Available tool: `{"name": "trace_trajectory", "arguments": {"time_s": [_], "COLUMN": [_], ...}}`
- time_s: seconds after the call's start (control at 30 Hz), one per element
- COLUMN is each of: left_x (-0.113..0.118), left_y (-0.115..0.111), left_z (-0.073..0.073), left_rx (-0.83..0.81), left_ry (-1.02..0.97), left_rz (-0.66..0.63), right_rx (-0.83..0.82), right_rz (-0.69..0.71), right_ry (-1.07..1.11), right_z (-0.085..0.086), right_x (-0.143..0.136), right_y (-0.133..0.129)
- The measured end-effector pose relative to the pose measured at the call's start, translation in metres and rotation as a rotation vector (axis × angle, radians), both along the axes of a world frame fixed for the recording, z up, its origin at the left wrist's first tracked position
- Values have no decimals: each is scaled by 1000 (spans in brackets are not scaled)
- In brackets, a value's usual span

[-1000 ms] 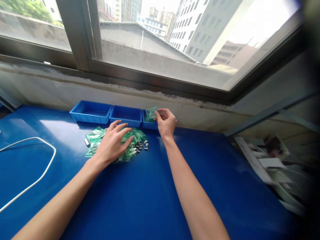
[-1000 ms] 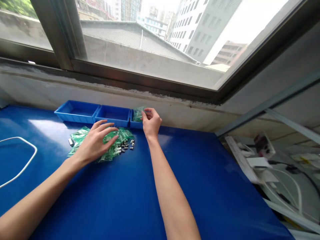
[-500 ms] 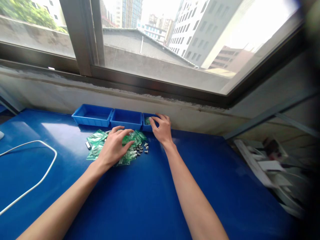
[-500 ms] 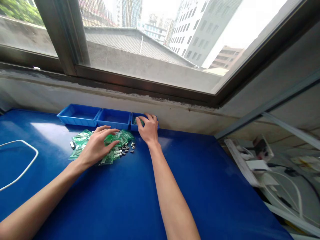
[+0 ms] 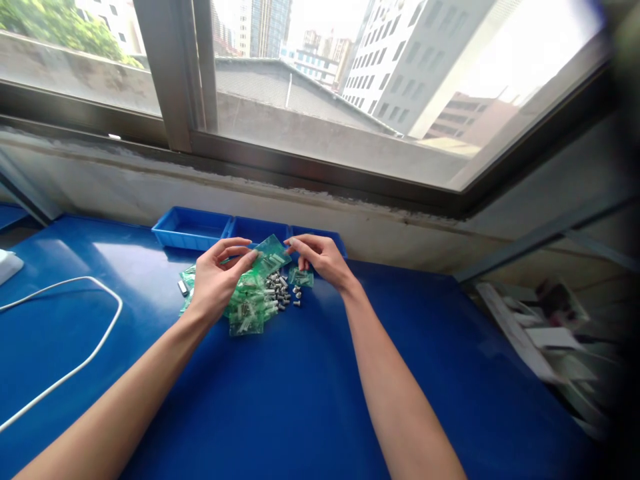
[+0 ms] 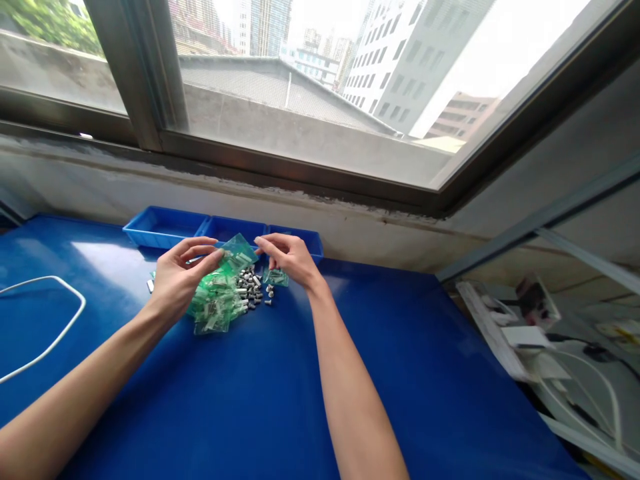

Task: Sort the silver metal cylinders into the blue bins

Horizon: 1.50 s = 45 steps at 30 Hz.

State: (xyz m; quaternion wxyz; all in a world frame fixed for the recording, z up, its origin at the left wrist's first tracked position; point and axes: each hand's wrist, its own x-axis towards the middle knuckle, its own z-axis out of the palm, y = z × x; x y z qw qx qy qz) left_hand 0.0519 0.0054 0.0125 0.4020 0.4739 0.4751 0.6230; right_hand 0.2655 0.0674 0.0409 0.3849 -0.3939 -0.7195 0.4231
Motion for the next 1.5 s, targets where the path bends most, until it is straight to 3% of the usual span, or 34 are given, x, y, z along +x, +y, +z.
{"name": "trace_trajectory", "arguments": {"time_s": [0.13, 0.23, 0.3, 0.43, 0.5, 0.73, 0.87, 1.03, 1.2, 1.27, 1.37, 1.43, 1.5], "left_x": [1, 5, 6, 5, 4, 6, 7, 8, 8, 8, 8, 8, 8], "left_y": [0, -2, -2, -2, -1, -2, -4, -4, -4, -4, -4, -4, -4], "left_z": [-1, -3, -5, -12, -16, -22, -22, -23, -23, -23, -23, -23, -23], "left_rx": [-7, 21, 90, 303, 376, 425, 416, 413, 446, 461, 483, 497, 506], "left_ry": [10, 99, 240, 711, 881, 1021, 1053, 1107, 1113, 1105, 1096, 1097, 1104], "left_rz": [-18, -52, -47, -4, -29, -93, -111, -113, -103, -106, -118, -128, -135], "right_rx": [-164, -164, -80, 151, 219, 246, 344, 387, 594, 534, 309, 252, 231], "right_rz": [142, 115, -16, -512, -696, -868, -972, -771, -806, -616, -176, -71, -55], "right_ry": [12, 73, 130, 174, 132, 49, -39, -401, -553, -533, -553, -627, -731], "right_z": [3, -1, -5, -11, -13, -22, -26, -34, -19, -5, 13, 18, 17], "right_x": [-2, 0, 4, 19, 26, 37, 49, 57, 42, 35, 27, 24, 23], "right_y": [-4, 1, 8, 21, 24, 27, 29, 29, 17, 10, 3, 1, 0]}}
